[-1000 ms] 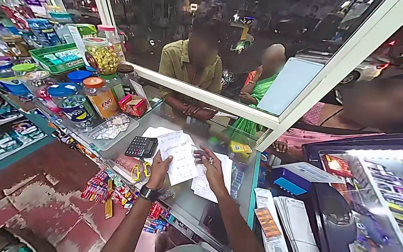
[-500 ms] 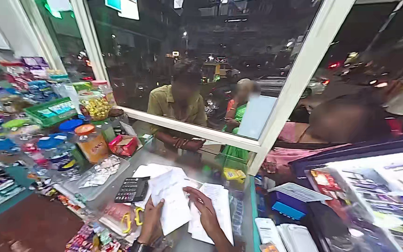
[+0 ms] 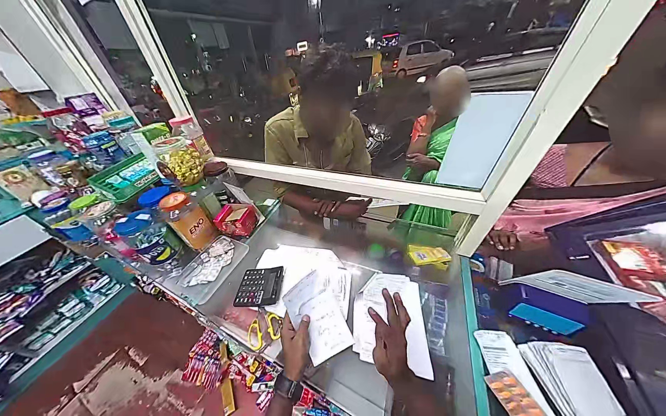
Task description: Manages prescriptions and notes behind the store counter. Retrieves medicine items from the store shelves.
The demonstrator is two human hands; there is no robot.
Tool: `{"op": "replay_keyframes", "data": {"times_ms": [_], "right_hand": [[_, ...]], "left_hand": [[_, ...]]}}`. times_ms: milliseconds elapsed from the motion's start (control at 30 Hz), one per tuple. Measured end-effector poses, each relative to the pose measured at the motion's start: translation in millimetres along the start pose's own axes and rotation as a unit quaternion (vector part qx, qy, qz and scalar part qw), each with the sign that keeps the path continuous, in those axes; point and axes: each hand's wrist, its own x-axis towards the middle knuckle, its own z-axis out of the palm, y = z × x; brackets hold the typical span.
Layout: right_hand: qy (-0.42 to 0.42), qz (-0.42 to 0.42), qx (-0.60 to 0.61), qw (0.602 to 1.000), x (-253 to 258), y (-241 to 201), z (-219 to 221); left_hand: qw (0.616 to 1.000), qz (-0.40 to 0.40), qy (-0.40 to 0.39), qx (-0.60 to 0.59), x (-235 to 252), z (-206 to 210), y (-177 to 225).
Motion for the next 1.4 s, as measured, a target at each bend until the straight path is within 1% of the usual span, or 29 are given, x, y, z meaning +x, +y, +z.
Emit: {"op": "replay_keyframes", "data": {"times_ms": [200,467,567,667,733,800,833,900,933,1000,1067,1133,1167,1200,1233,1267,1300,1333,1400], "right_hand": [[-0.009,0.003,-0.008,1.000,-4.8,6.9,2.1],[-0.016,0.007,-0.007,1.000,-8.6,6.0,2.3],[-0.023,0.012,-0.003,1.000,-11.4,6.9,-2.8],[-0.017,-0.006,0.017,1.000,-13.4,-3.9,9.6],[-0.008,-0.007,0.057,0.998,-1.2,-16.3,6.0],[0.027,0.035,0.137,0.990,37.3,-38.3,-4.3],[0.051,0.074,0.189,0.978,60.2,-53.8,-10.3],[0.082,0.150,0.309,0.936,108.8,-71.8,-23.3],[0.090,0.181,0.364,0.909,131.0,-71.6,-27.5],[0.107,0.236,0.460,0.849,164.3,-56.7,-29.7],[0.128,0.311,0.526,0.781,180.3,-35.8,-26.0],[0.146,0.383,0.557,0.722,181.7,-23.7,-13.2],[0.142,0.401,0.564,0.708,179.2,-23.1,-6.3],[0.134,0.403,0.569,0.704,176.8,-26.1,-1.1],[0.127,0.393,0.570,0.710,172.7,-33.7,0.0],[0.121,0.366,0.564,0.730,169.1,-44.1,-2.5],[0.114,0.325,0.547,0.763,166.0,-57.2,-7.4],[0.102,0.275,0.514,0.806,162.5,-73.6,-14.8],[0.053,0.150,0.415,0.896,155.6,-114.5,-31.5]], "left_hand": [[1.000,0.005,0.006,-0.006,-0.7,1.2,4.4],[1.000,0.013,0.008,0.003,-0.6,0.0,0.4],[1.000,-0.003,0.020,0.018,-2.6,5.1,-3.6],[0.998,-0.020,0.031,0.051,-0.6,-2.4,6.8],[0.999,-0.023,0.020,0.037,-4.0,1.1,7.8],[0.999,-0.018,0.010,0.027,-4.1,9.4,9.6],[0.999,-0.021,0.008,0.027,-5.6,8.1,11.9],[0.999,-0.022,0.015,0.023,-6.3,4.1,12.9],[0.999,-0.020,0.017,0.018,-5.7,2.1,12.4],[1.000,-0.015,0.012,0.012,-4.6,2.4,10.1],[1.000,-0.019,0.006,0.013,-5.1,6.7,7.9],[1.000,-0.023,0.010,0.009,-4.3,5.1,8.1],[1.000,-0.021,0.014,0.008,-3.3,2.8,9.0],[1.000,-0.015,0.016,0.007,-1.4,1.2,9.9],[1.000,-0.008,0.017,0.008,-1.6,0.0,10.0],[1.000,-0.004,0.017,0.012,-1.8,0.5,9.2],[1.000,-0.005,0.015,0.018,-1.8,2.1,8.2],[1.000,-0.010,0.013,0.024,-3.1,4.6,7.4],[0.999,-0.005,0.006,0.033,-2.2,6.6,1.1]]}}
